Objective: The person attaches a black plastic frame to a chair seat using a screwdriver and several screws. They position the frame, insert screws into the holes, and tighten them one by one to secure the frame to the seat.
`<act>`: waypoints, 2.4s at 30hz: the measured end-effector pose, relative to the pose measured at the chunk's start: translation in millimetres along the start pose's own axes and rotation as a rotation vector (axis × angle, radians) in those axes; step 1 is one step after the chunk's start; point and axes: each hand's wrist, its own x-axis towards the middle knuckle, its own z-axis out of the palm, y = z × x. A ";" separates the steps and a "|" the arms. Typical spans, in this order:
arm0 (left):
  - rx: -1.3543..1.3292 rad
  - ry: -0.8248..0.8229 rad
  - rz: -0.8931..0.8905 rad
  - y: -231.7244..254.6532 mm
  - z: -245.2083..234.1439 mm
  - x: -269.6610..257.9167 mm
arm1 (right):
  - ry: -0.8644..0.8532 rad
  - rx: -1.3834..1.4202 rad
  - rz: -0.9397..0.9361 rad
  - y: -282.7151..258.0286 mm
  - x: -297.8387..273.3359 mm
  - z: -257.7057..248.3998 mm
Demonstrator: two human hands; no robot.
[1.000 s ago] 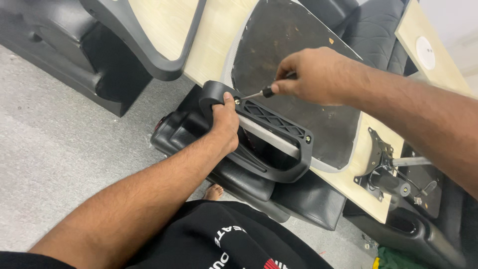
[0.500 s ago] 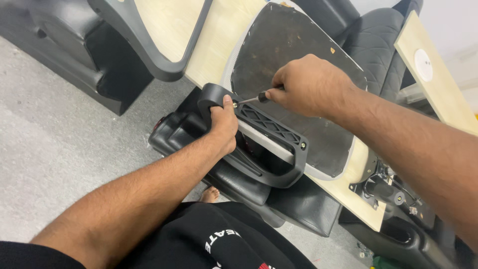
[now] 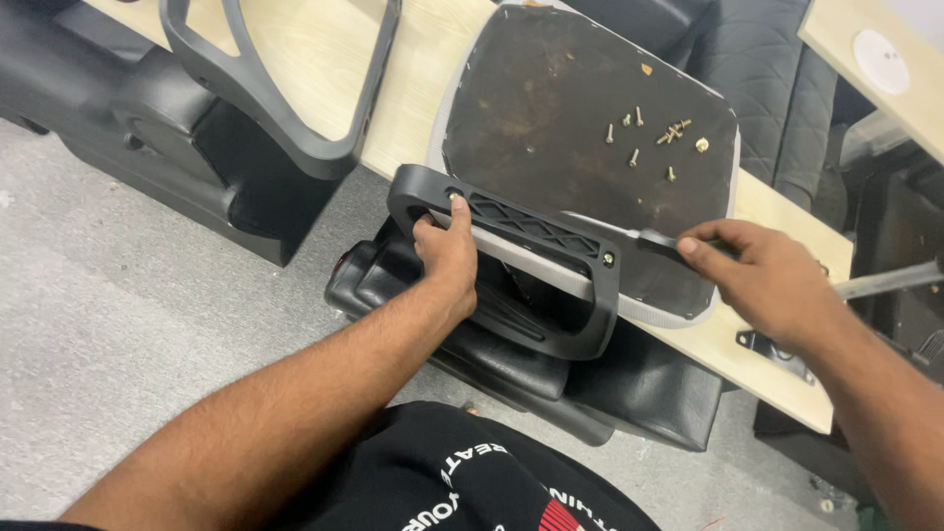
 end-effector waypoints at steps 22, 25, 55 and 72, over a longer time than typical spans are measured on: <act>-0.115 -0.186 -0.168 -90.2 125.6 -72.1 | 0.109 -0.009 -0.323 99.7 1.9 -5.0; -0.039 -0.223 -0.178 -88.2 129.8 -73.0 | 0.068 -0.008 -0.259 101.3 8.6 -4.6; -0.111 -0.238 -0.242 -82.7 131.8 -66.4 | -0.007 -1.199 -1.011 63.8 48.6 -51.8; 0.036 -0.138 -0.246 -79.6 140.4 -67.8 | -0.251 -1.044 -0.783 8.0 59.0 -58.3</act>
